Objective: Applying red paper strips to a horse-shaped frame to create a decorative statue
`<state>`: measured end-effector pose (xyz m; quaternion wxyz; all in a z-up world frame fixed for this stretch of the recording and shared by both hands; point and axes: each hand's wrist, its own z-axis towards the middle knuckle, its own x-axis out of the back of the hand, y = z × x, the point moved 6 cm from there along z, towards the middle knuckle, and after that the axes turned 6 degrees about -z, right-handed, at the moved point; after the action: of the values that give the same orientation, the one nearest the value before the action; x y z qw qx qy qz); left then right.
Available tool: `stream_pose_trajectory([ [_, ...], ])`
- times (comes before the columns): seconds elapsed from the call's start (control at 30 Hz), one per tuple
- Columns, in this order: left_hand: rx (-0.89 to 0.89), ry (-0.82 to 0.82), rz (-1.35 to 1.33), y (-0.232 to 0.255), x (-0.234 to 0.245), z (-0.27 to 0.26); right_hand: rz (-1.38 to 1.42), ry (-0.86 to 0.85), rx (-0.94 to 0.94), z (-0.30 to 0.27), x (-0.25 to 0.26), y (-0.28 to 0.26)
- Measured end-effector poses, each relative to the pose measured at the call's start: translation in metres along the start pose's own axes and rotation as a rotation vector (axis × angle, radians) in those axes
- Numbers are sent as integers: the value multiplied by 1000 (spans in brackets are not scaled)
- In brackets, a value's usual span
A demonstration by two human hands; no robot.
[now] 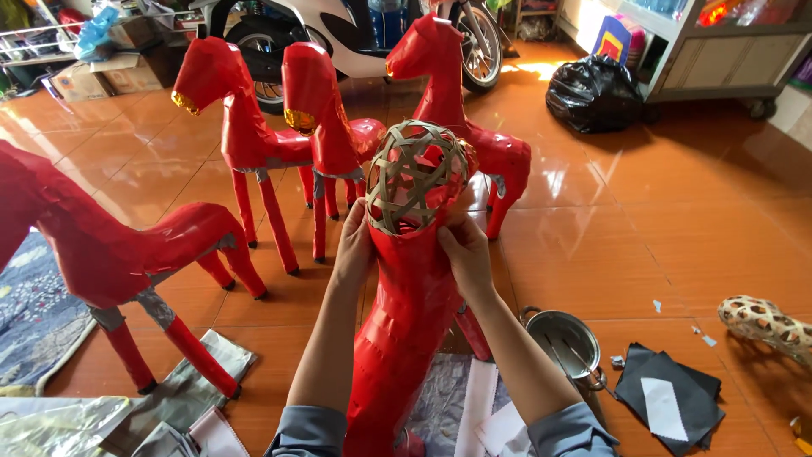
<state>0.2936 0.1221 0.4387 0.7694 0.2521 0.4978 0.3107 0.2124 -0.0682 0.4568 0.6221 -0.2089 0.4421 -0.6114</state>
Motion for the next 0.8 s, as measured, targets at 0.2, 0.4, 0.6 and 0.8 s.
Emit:
stream_pose_trajectory([
  [0.2,-24,-76,-14,2,-5,3,-145,-176,59,-3,-19,-32],
  [0.4,16,-103,-48,14,-29,0,-249,-350,-156,-5,-21,6],
  [0.6,71,-70,12,10,-20,5,-248,-418,-101,-3,-25,-2],
  [0.8,68,-85,182,13,-10,13,-257,-457,-82,-5,-21,0],
])
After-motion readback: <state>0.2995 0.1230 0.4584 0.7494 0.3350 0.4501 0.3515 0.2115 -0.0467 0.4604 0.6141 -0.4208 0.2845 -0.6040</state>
